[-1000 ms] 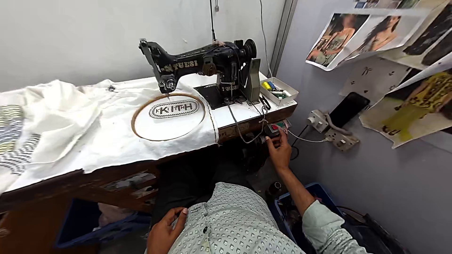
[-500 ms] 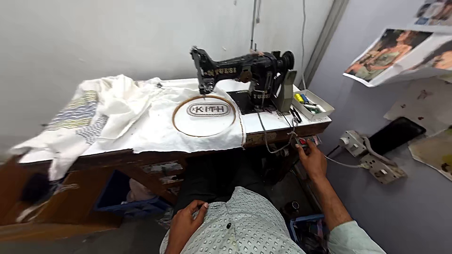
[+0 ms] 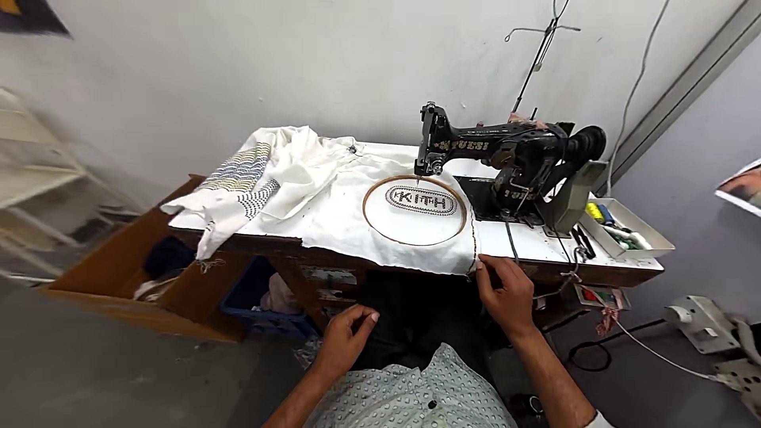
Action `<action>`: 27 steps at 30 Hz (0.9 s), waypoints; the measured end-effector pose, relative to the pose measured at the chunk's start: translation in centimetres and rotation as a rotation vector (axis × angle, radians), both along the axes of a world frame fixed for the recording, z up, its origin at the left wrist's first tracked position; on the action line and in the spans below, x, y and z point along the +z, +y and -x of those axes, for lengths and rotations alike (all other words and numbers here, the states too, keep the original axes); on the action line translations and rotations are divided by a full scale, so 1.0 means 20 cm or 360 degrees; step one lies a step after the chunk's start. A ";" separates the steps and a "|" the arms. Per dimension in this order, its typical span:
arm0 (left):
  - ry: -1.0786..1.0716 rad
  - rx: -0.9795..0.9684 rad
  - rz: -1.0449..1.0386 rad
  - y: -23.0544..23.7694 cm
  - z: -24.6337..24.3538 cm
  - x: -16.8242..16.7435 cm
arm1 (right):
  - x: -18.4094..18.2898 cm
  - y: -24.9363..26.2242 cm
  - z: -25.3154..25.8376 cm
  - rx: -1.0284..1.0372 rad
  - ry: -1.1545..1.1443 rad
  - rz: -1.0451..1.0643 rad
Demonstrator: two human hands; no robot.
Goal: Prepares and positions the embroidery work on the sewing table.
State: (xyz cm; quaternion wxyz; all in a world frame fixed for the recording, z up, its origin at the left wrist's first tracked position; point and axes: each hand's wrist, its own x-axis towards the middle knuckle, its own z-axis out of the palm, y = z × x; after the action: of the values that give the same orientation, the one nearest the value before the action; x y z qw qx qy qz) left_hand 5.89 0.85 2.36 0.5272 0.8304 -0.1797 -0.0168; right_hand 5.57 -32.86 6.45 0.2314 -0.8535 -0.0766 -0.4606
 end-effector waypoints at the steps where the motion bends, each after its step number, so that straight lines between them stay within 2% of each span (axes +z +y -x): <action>1: -0.0084 0.0016 0.0027 -0.02 -0.04 0.06 | 0.02 0.01 -0.04 0.0036 -0.0002 0.0017; 6: -0.0633 -0.0086 0.0131 -0.11 -0.28 0.33 | 0.10 -0.01 -0.17 0.0106 0.0032 0.0128; 10: -0.0938 -0.0028 -0.0088 -0.10 -0.50 0.46 | 0.09 -0.05 -0.23 0.0093 0.0296 0.0248; 14: -0.0865 -0.0019 -0.0475 -0.04 -0.76 0.49 | 0.11 -0.07 -0.30 -0.0131 0.0558 0.0293; 17: -0.0778 -0.0135 -0.0604 -0.02 -0.93 0.48 | 0.16 -0.09 -0.38 -0.0181 0.0720 0.0234; 22: -0.0624 -0.0136 -0.0571 -0.07 -1.14 0.51 | 0.16 -0.08 -0.42 -0.0260 0.0803 0.0279; 27: -0.0668 -0.0133 -0.0322 -0.18 -1.36 0.62 | 0.15 -0.08 -0.41 -0.0285 0.0772 0.0281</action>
State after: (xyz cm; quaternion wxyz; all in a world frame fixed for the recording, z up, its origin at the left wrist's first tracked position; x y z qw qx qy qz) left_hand 33.03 -2.81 14.74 0.3911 0.8561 -0.3172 0.1164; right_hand 13.87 -34.46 9.50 0.1260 -0.9591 0.0170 -0.2528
